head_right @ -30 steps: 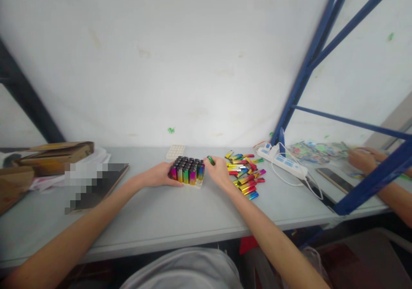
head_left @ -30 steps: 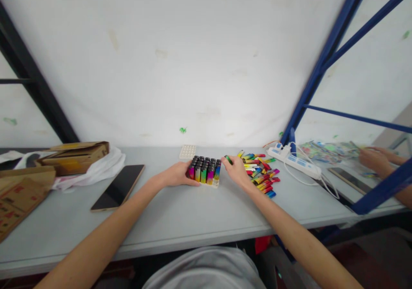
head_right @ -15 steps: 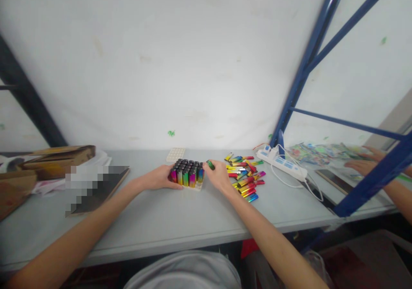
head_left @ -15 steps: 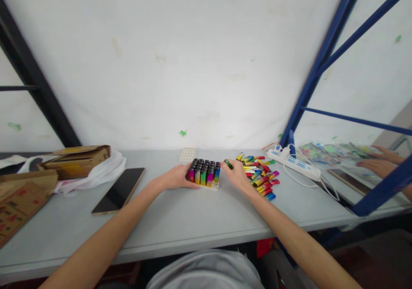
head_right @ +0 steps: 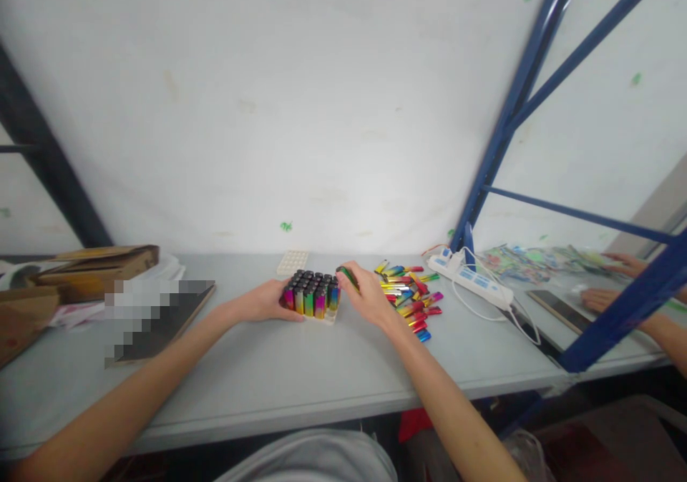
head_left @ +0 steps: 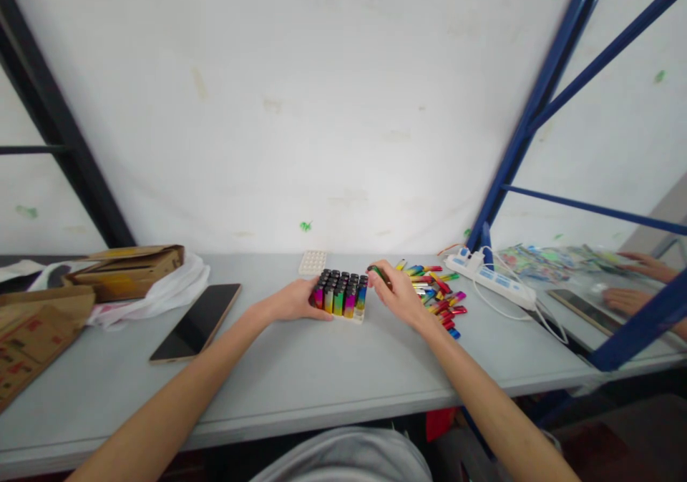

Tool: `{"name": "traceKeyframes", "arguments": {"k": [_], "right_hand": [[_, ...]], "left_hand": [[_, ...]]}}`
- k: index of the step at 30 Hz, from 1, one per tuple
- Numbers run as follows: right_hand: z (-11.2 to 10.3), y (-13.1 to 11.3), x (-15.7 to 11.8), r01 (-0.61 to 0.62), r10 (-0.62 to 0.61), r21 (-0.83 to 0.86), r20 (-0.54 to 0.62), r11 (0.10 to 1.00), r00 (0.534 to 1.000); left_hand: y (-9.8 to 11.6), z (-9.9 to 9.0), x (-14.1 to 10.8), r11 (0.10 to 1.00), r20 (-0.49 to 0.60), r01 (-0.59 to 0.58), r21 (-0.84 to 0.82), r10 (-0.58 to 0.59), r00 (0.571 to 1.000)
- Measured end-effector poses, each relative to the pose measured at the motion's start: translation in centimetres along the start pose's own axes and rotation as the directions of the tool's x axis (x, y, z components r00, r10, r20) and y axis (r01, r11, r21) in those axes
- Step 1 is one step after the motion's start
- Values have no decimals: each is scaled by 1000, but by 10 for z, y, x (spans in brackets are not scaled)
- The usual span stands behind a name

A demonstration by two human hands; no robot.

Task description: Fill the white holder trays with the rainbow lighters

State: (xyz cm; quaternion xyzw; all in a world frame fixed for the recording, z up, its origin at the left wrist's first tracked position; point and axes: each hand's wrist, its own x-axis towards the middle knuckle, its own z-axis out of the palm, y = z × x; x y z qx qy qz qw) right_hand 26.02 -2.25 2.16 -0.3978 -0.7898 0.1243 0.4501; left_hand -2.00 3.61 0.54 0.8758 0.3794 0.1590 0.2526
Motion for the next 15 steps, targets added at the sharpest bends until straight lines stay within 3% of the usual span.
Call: {"name": "traceKeyframes", "arguments": {"k": [5, 10, 15], "right_hand": [[-3, -5, -2, 124, -122, -63, 31, 990, 992], [3, 4, -4, 57, -46, -57, 177, 997, 983], [4, 9, -6, 45, -24, -94, 208, 995, 978]], "left_hand": [[-1, 1, 0, 999, -12, 1, 39, 0, 1000], [-3, 2, 0, 1000, -14, -7, 22, 8, 1000], [-2, 1, 0, 1000, -19, -8, 26, 8, 1000]]}}
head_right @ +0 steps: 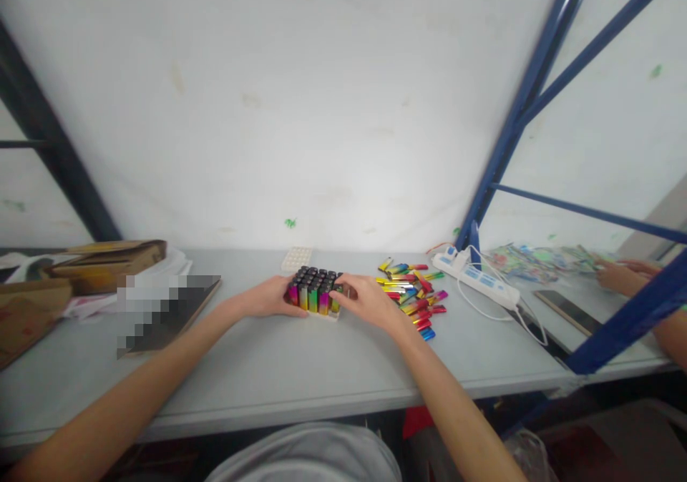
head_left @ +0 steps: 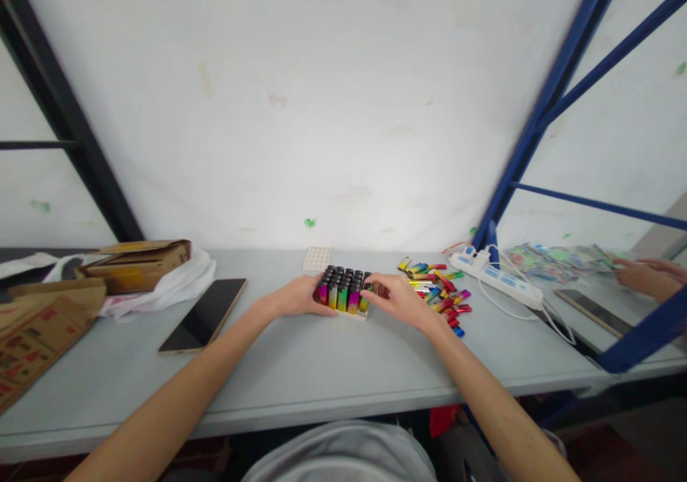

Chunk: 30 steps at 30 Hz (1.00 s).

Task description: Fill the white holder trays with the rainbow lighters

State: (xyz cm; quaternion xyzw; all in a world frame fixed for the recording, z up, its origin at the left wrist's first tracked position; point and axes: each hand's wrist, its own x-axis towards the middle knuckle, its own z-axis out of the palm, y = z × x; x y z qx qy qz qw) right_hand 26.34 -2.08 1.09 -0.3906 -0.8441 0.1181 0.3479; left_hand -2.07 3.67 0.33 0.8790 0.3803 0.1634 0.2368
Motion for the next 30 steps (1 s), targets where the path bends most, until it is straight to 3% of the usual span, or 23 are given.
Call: {"name": "traceKeyframes", "arguments": {"k": [9, 13, 16, 19, 23, 30], "right_hand": [[-5, -2, 1, -20, 19, 56, 23, 998, 1000], [-26, 9, 2, -89, 90, 22, -98, 996, 991], [-51, 35, -1, -153, 142, -65, -147, 986, 979], [-69, 67, -7, -171, 163, -196, -56, 965, 985], [-71, 96, -15, -178, 217, -304, 101, 936, 971], [-58, 93, -14, -184, 257, -395, 141, 900, 956]], "left_hand": [[3, -1, -1, 1000, 14, 7, -9, -7, 1000], [1, -1, -1, 1000, 5, 7, 4, -7, 1000], [0, 0, 0, 1000, -1, 10, 5, -10, 1000], [0, 0, 0, 1000, 0, 13, 13, -13, 1000], [2, -1, 0, 1000, 5, 14, 14, -14, 1000], [1, -1, 0, 1000, -6, 17, 2, -17, 1000]]}}
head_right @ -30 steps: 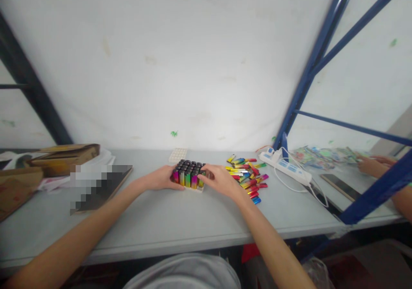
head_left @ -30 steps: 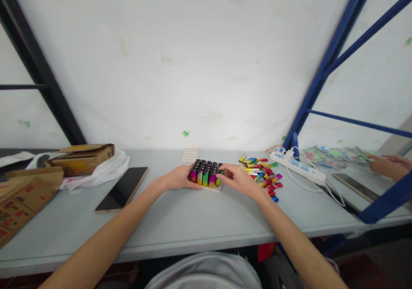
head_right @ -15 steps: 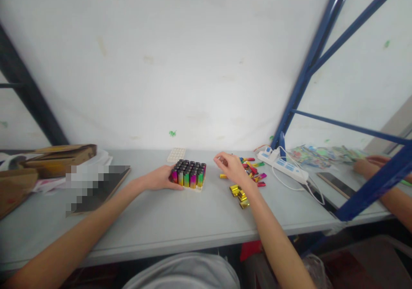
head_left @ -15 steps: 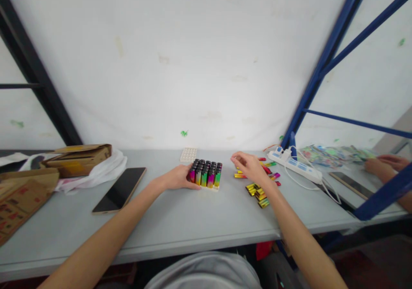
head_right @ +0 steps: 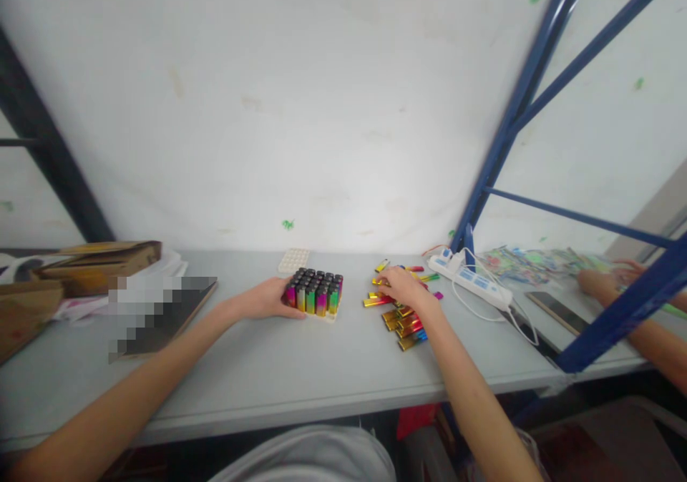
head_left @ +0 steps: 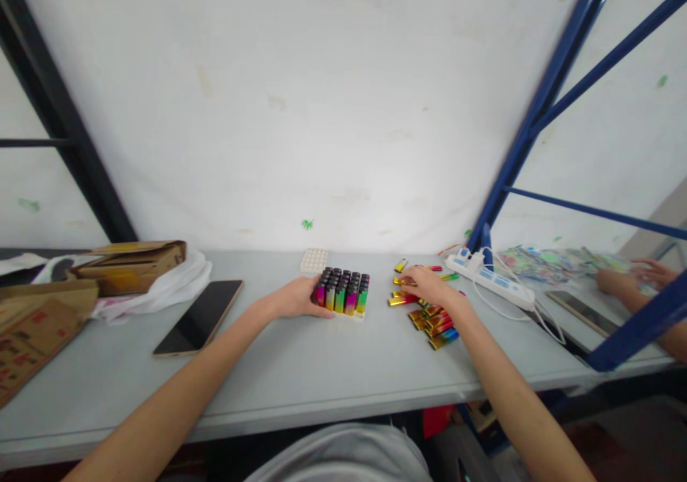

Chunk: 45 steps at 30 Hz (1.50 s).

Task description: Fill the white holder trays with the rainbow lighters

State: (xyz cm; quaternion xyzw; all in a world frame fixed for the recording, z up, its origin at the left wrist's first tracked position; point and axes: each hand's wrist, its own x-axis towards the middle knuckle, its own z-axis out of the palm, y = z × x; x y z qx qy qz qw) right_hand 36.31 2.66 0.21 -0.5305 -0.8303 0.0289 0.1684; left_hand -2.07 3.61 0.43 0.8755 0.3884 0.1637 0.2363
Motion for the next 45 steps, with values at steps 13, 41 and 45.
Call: {"name": "traceKeyframes", "arguments": {"k": [13, 41, 45], "right_hand": [[-15, -41, 15, 64, 180, 776, -224, 627, 958], [-10, -104, 30, -25, 220, 1000, 26, -6, 975], [-3, -108, 33, 7, 225, 993, -34, 120, 974]], "left_hand": [[1, 0, 0, 1000, 5, -8, 6, 8, 1000], [2, 0, 0, 1000, -8, -19, -3, 19, 1000], [0, 0, 1, 1000, 0, -8, 20, 8, 1000]]}}
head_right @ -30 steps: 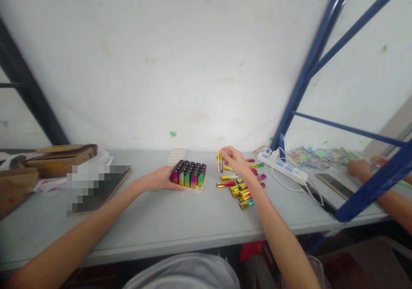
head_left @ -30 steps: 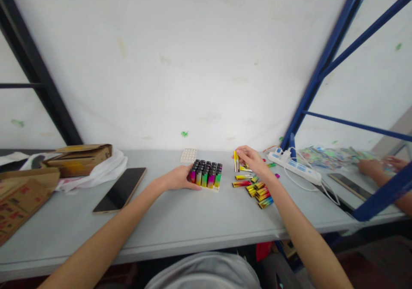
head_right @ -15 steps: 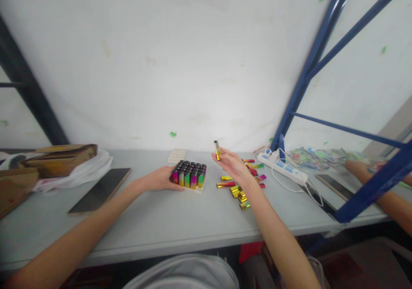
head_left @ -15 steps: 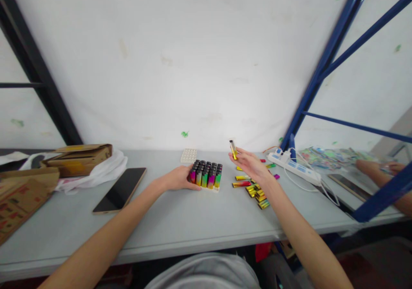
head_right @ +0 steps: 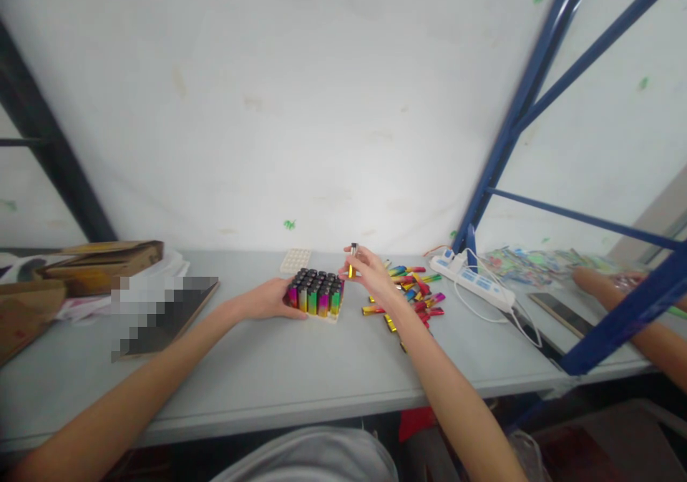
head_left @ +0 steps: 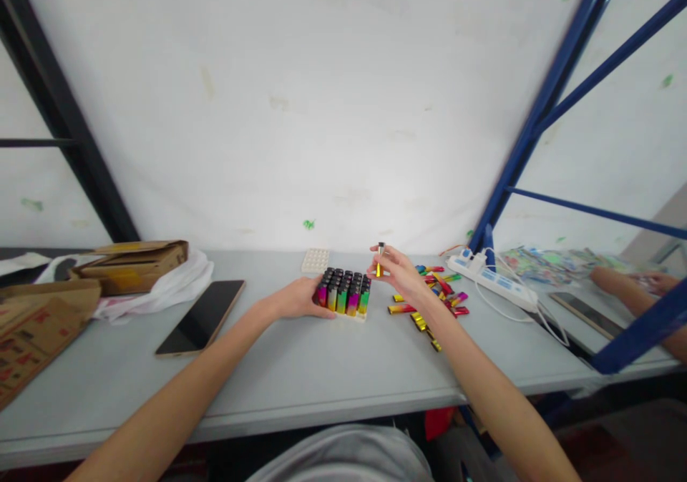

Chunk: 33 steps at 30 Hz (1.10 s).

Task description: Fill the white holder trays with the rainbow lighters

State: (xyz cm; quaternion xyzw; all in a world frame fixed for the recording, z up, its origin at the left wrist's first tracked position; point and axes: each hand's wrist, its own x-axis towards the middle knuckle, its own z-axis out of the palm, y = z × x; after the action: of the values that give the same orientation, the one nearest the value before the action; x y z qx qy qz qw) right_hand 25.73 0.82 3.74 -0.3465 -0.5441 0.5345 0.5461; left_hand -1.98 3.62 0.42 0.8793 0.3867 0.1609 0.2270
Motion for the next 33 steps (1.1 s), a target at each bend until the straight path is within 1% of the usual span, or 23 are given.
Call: {"name": "traceKeyframes", "arguments": {"k": [3, 5, 7, 9, 11, 12, 14, 17, 20, 22, 25, 29, 33], "right_hand": [[1, 8, -1, 80, -80, -74, 5, 994, 997], [0, 13, -1, 109, -108, -97, 20, 989, 994], [0, 18, -2, 100, -98, -90, 29, 991, 995], [0, 22, -2, 65, -62, -98, 27, 993, 998], [1, 26, -4, 50, -50, -164, 6, 985, 999], [1, 28, -4, 57, -62, -218, -16, 974, 998], [1, 31, -6, 87, -119, -354, -70, 931, 990], [1, 35, -9, 127, -249, -557, -149, 821, 957], [2, 37, -11, 134, -332, -669, -177, 731, 927], [4, 38, -13, 147, -348, -698, -155, 701, 925], [7, 38, -14, 165, -369, -712, -141, 683, 919], [7, 34, -15, 149, -365, -700, -169, 698, 915], [6, 33, -15, 143, -351, -696, -167, 704, 921]], "left_hand": [[-3, 1, 1, 1000, -11, -11, -14, 11, 1000], [-4, 1, 1, 999, -12, -25, -21, 25, 1000], [-5, 2, 1, 999, -8, -36, -20, 36, 999], [-4, 1, 1, 999, -4, -37, -11, 37, 999], [-3, 0, 1, 1000, 5, -27, 4, 27, 1000], [-2, 0, 1, 1000, 10, -22, 12, 21, 1000], [0, -1, 0, 1000, 13, -15, 21, 14, 1000], [2, -1, 0, 1000, 15, -5, 24, 5, 1000], [2, -1, 0, 999, 17, 12, 36, -13, 1000], [2, -1, 0, 999, 12, 11, 39, -12, 1000], [1, -1, 0, 1000, 10, -1, 27, 0, 1000], [0, 0, 0, 1000, 12, -4, 29, 3, 1000], [0, 0, 0, 1000, 22, 0, 25, 0, 1000]]}}
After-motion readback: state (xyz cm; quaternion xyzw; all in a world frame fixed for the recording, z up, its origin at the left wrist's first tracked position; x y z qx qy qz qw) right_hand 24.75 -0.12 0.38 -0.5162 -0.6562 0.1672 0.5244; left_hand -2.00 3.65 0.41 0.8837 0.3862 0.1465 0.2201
